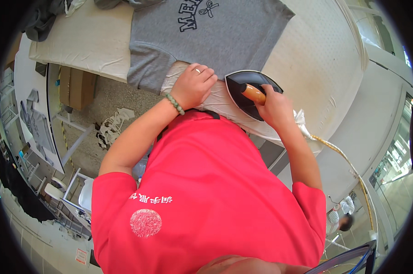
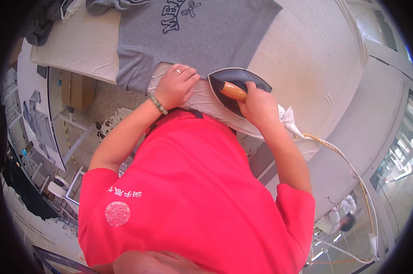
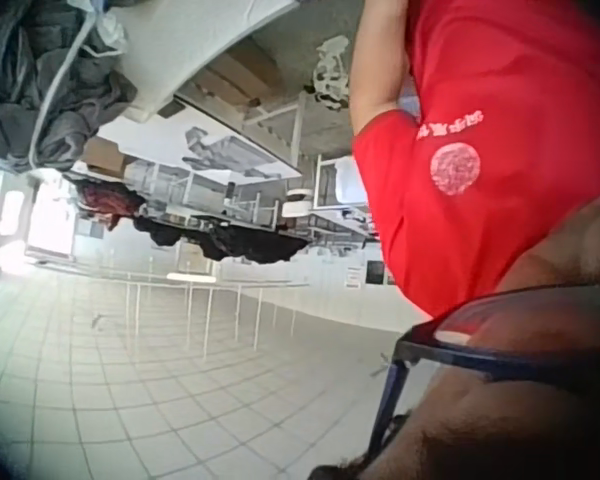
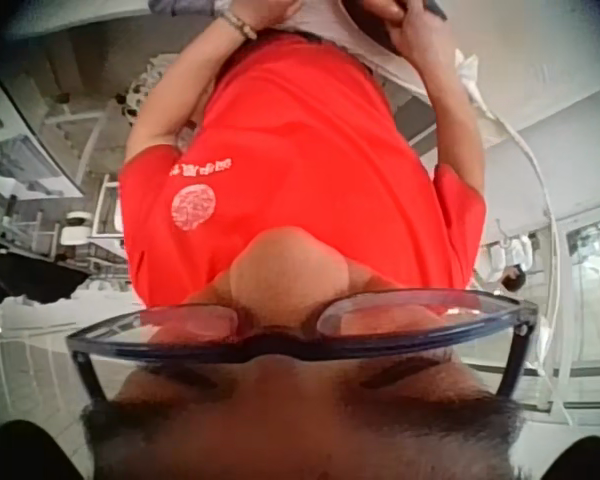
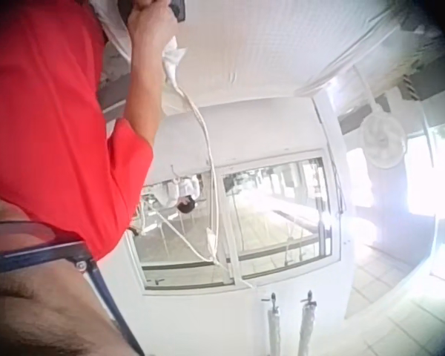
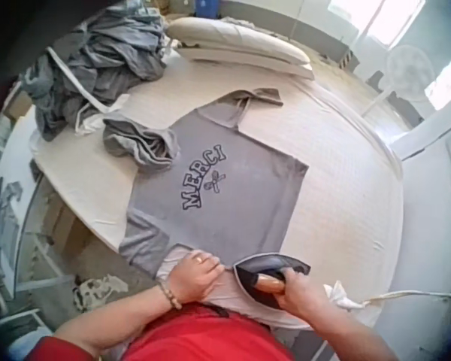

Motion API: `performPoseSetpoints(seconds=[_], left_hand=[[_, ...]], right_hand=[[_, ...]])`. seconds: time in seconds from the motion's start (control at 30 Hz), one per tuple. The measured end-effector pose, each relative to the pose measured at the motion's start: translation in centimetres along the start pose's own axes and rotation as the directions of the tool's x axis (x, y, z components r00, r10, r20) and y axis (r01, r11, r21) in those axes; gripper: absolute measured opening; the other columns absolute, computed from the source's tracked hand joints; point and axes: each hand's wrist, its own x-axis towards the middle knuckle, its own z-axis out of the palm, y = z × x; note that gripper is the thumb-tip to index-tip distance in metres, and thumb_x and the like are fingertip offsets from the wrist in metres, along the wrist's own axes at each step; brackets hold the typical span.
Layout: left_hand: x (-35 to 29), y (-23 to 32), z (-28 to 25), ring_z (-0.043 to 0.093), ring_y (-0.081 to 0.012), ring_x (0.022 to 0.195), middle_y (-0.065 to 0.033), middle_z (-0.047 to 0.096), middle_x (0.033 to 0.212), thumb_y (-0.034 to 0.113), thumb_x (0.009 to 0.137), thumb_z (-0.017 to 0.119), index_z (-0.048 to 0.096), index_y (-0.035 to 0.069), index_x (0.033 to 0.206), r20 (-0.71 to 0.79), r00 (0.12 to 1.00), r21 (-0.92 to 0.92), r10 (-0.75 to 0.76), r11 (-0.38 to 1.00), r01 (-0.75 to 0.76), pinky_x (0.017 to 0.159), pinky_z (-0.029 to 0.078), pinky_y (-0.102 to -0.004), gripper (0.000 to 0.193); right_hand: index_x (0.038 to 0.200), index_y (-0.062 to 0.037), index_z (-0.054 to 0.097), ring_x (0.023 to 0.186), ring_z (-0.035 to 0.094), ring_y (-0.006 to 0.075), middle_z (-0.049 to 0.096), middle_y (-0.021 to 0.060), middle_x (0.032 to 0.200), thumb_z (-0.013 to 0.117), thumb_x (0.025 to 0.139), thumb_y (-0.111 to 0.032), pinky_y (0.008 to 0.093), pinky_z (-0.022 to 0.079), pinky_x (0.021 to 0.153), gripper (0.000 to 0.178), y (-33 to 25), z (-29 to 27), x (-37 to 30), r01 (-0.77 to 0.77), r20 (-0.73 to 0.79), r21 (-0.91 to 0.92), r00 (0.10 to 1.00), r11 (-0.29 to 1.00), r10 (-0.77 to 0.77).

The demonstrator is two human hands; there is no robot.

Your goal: Ironing a grey hooded sweatshirt on a factory pressing table.

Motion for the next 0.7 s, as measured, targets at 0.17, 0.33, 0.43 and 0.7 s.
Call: performPoseSetpoints(seconds=[0.17, 0.33, 0.43, 0.7], left_hand=[[-1.8, -5.0, -4.9, 0.062, -0.0306, 0.111, -0.0120, 0.064, 0.114, 0.006, 0.080, 0.068, 0.066, 0.004, 0.116, 0.029, 0.986, 0.225, -0.162, 0.963, 0.152, 0.101, 0.048, -0.0449, 0.036], [-1.2, -7.4, -9.2, 0.064, -0.0330, 0.113, -0.0120, 0.068, 0.118, 0.003, 0.083, 0.065, 0.067, 0.005, 0.118, 0.167, 0.978, -0.053, -0.122, 0.990, 0.132, 0.100, 0.049, -0.0461, 0.036], [3.7, -9.5, -9.5, 0.062, -0.0346, 0.120, -0.0122, 0.068, 0.124, 0.003, 0.086, 0.064, 0.068, 0.005, 0.122, 0.114, 0.983, -0.119, -0.141, 0.981, 0.154, 0.104, 0.048, -0.0466, 0.036], [19.2, -9.2, 1.2, 0.042, -0.0344, 0.147, -0.0150, 0.051, 0.153, 0.023, 0.098, 0.064, 0.055, 0.007, 0.145, 0.255, 0.874, -0.252, 0.413, 0.901, -0.352, 0.123, 0.032, -0.0495, 0.051]], right_hand=[[0.117, -0.0022, 0.061, 0.081, 0.072, 0.0438, 0.073, 0.0209, 0.085, 0.071, 0.090, -0.030, 0.0528, 0.057, 0.073, 0.040, -4.5, 0.1, 2.3, 0.047, 0.003, 0.076, 0.999, 0.996, -0.047], [0.101, 0.0010, 0.057, 0.073, 0.073, 0.0394, 0.072, 0.0238, 0.077, 0.063, 0.089, -0.016, 0.0507, 0.058, 0.061, 0.022, -13.4, -0.3, 6.6, 0.191, -0.036, 0.228, 0.982, 0.955, -0.188], [0.104, 0.0011, 0.056, 0.072, 0.074, 0.0389, 0.071, 0.0235, 0.077, 0.062, 0.088, -0.014, 0.0497, 0.058, 0.060, 0.023, -12.6, -1.7, 6.9, 0.115, -0.005, 0.247, 0.993, 0.962, -0.118], [0.129, -0.0088, 0.060, 0.070, 0.072, 0.0382, 0.071, 0.0174, 0.076, 0.081, 0.075, -0.023, 0.0470, 0.058, 0.063, 0.059, -3.2, 0.7, 0.5, -0.281, -0.112, 0.207, 0.945, 0.937, 0.308]])
